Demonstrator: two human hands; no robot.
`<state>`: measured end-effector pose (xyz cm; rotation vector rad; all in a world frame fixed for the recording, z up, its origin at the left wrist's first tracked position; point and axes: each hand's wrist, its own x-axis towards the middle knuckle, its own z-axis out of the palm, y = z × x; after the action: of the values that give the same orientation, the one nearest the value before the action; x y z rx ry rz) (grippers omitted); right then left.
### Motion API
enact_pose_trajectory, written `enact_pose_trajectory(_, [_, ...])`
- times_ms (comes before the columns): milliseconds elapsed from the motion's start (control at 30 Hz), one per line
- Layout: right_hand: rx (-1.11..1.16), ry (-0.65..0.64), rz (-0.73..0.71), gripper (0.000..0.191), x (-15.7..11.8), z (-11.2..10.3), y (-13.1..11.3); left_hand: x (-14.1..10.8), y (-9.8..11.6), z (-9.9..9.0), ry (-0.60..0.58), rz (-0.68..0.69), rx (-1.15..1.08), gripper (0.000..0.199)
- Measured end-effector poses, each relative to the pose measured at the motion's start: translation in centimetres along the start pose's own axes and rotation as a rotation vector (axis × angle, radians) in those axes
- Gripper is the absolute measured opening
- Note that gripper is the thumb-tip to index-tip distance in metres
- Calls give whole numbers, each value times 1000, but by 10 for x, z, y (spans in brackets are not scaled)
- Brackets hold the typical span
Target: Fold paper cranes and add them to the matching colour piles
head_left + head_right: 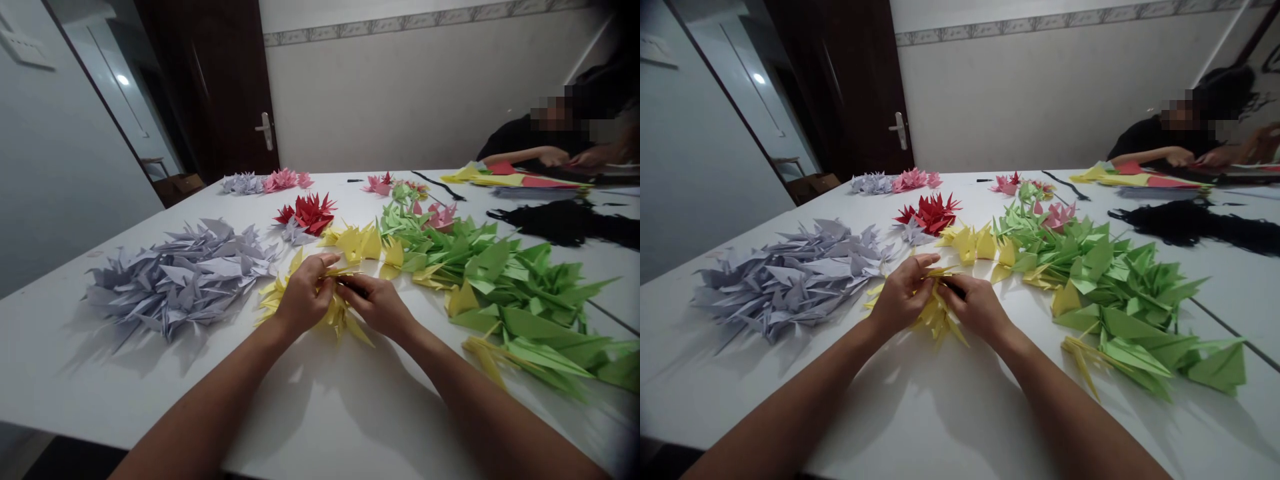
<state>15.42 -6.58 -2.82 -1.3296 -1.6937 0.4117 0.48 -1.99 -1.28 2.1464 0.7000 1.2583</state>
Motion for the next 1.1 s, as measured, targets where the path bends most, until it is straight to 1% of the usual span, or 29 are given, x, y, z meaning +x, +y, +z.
enact_pose_trajectory(133, [-65, 25, -36, 25, -1, 0, -1, 1, 1, 0, -3, 16, -19, 38])
enact_pose_trajectory(267, [-66, 36, -21, 25, -1, 1, 0, 0, 1, 0, -3, 14, 7, 36])
enact_pose_trajectory(367, [-28, 33, 8, 24, 0, 1, -1, -1, -3, 1, -22, -43, -21, 31])
enact_pose_trajectory(400, [7, 41, 21, 23, 0, 0, -1, -1, -4, 1, -5, -77, -63, 28])
enact_pose_trajectory(467, [109, 97, 51, 23, 1, 0, -1, 1, -7, 2, 99, -141, -202, 20])
enact_pose_trajectory(533, [225, 172, 86, 28, 2, -1, -2, 7, -9, 0, 266, -195, -408, 14])
enact_pose_trajectory(600, [309, 223, 115, 34, 2, -1, -2, 14, -8, -5, 408, -276, -644, 15])
enact_pose_trajectory(633, [326, 227, 120, 35, 2, 0, -2, 18, -6, -8, 443, -336, -759, 18])
enact_pose_trajectory(667, [323, 222, 116, 35, 1, 0, -2, 20, -4, -11, 451, -403, -862, 20])
enact_pose_trajectory(700, [304, 214, 101, 34, 0, 1, -3, 22, -1, -13, 436, -468, -947, 22])
enact_pose_trajectory(767, [238, 189, 51, 29, -1, 2, -5, 24, 4, -16, 366, -568, -1056, 24])
enact_pose_trajectory(867, [173, 169, -10, 25, -3, 3, -9, 21, 10, -13, 275, -653, -1109, 24])
enact_pose_trajectory(1000, [176, 181, -45, 25, -4, 3, -10, 16, 11, -5, 240, -708, -1125, 22])
enact_pose_trajectory(1100, [167, 176, -47, 25, -3, 2, -8, 15, 10, -3, 234, -704, -1137, 22])
